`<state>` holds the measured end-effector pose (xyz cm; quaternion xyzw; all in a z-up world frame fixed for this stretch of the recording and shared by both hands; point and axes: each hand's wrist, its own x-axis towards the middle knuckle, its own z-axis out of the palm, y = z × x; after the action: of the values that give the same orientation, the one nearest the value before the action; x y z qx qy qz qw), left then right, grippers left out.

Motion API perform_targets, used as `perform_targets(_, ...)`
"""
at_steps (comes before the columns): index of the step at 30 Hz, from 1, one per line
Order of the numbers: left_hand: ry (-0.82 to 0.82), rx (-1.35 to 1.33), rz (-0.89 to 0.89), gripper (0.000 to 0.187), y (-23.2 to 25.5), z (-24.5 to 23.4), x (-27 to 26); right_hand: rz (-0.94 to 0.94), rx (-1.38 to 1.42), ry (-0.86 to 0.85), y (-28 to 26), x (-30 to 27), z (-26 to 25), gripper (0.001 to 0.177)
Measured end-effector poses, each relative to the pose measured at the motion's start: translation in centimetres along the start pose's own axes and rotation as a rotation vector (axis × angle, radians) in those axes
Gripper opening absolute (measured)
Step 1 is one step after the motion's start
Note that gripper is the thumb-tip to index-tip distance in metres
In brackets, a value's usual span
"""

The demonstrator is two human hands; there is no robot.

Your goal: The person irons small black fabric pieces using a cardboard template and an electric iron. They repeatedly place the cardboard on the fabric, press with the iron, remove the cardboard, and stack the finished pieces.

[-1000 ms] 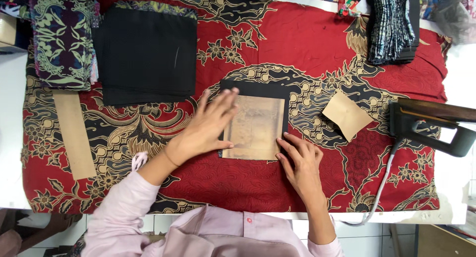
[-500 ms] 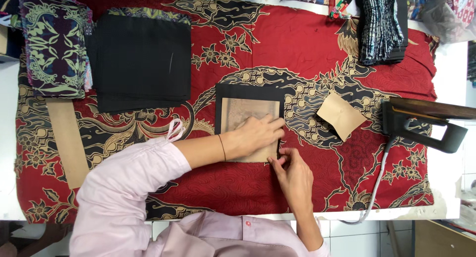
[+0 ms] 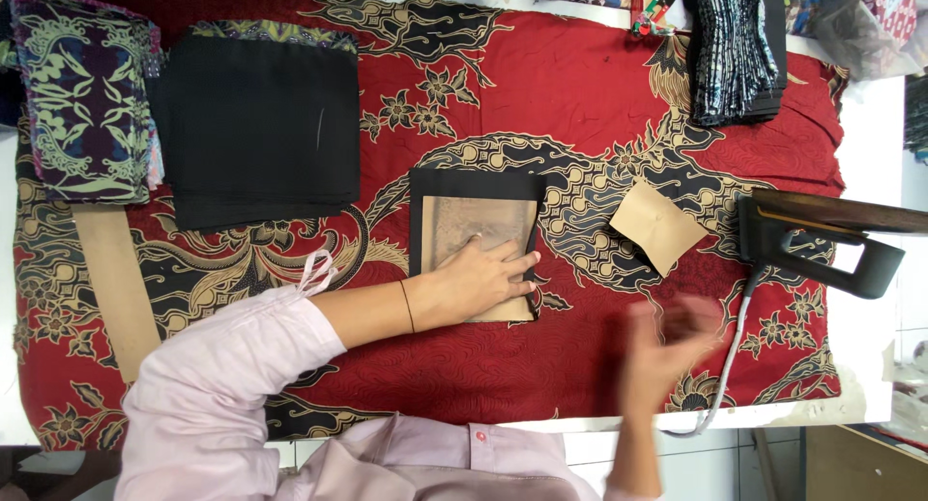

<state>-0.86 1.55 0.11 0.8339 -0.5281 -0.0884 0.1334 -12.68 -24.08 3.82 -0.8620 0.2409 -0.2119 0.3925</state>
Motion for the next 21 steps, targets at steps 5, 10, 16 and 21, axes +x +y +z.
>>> perform_targets(5,-0.029,-0.051,-0.024,0.047,0.1,-0.8,-0.3,0.0,0.453,0.189,8.5,12.2,-4.1,0.07)
perform_targets(10,-0.026,-0.052,-0.029,0.049,0.2,-1.0,-0.5,-0.153,0.5,0.012,8.9,17.1,-6.7,0.03)
perform_targets(16,0.01,-0.08,-0.044,0.042,0.1,-0.7,-0.2,0.175,-0.378,-0.308,-2.2,11.7,-9.1,0.028)
perform_targets(21,0.008,-0.09,-0.049,0.042,0.0,-0.5,-0.1,0.066,-0.812,-0.66,-8.0,4.8,-3.2,0.047)
